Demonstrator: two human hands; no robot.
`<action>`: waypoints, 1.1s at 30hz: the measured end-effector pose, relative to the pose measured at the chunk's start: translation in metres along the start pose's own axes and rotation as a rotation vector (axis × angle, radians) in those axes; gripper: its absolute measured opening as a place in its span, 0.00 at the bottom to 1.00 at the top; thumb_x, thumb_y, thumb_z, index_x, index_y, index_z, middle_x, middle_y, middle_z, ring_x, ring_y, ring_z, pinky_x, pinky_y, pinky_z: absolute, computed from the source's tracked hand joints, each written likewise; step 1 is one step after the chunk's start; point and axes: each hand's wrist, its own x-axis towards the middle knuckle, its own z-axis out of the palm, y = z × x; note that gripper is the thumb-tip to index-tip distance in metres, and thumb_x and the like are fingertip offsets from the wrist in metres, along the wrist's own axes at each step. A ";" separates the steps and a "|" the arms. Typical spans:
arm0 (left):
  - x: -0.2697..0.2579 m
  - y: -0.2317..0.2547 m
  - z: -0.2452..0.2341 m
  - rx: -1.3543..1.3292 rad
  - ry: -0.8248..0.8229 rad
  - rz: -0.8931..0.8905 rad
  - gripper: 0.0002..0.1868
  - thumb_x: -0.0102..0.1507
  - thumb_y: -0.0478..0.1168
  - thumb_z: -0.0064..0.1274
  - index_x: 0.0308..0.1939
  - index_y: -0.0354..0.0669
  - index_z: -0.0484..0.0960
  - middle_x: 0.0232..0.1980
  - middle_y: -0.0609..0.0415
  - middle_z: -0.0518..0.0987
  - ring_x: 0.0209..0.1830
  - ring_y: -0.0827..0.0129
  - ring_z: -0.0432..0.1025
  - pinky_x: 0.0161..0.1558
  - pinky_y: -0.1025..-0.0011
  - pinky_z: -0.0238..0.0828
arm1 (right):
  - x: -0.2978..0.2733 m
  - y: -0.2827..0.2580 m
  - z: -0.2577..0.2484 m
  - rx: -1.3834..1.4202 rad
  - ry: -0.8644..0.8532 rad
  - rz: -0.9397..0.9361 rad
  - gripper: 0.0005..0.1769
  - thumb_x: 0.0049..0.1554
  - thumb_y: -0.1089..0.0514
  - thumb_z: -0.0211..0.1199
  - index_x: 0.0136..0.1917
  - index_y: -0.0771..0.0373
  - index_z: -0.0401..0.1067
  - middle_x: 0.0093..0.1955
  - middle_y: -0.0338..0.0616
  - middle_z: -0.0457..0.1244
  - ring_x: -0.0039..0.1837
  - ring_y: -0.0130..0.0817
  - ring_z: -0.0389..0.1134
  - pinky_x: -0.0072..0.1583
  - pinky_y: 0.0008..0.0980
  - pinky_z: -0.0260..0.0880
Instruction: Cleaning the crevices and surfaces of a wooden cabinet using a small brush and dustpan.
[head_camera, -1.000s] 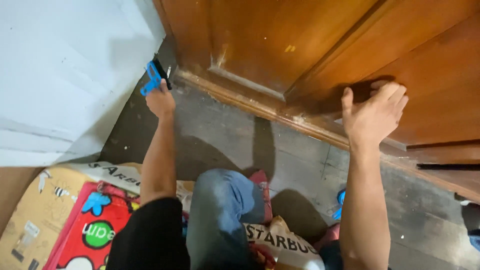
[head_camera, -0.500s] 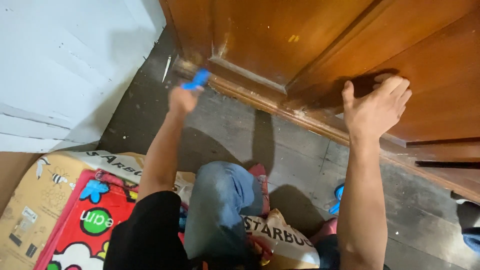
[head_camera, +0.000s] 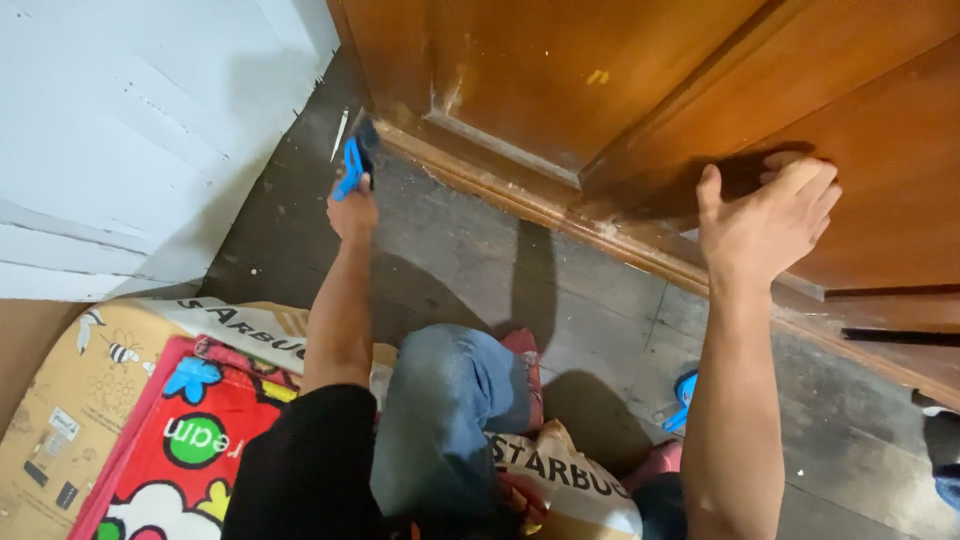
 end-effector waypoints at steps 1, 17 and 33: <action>0.002 -0.001 -0.002 0.020 -0.054 -0.139 0.25 0.68 0.60 0.53 0.51 0.41 0.83 0.48 0.45 0.84 0.47 0.46 0.78 0.48 0.48 0.75 | 0.001 0.000 0.002 0.018 0.040 -0.024 0.32 0.60 0.39 0.77 0.51 0.63 0.61 0.49 0.48 0.56 0.49 0.50 0.58 0.43 0.52 0.63; -0.016 -0.020 0.006 0.617 -0.452 0.508 0.18 0.66 0.43 0.56 0.59 0.50 0.82 0.56 0.55 0.80 0.40 0.55 0.80 0.42 0.59 0.77 | 0.002 -0.002 -0.001 0.045 0.144 -0.098 0.35 0.71 0.27 0.56 0.51 0.64 0.63 0.49 0.49 0.57 0.49 0.51 0.60 0.45 0.51 0.59; 0.018 -0.053 0.024 0.904 -0.030 0.879 0.19 0.67 0.44 0.40 0.62 0.50 0.72 0.52 0.57 0.78 0.39 0.56 0.74 0.20 0.60 0.72 | -0.001 -0.006 -0.006 0.045 0.136 -0.115 0.33 0.72 0.32 0.63 0.51 0.66 0.63 0.50 0.51 0.58 0.50 0.54 0.60 0.47 0.52 0.59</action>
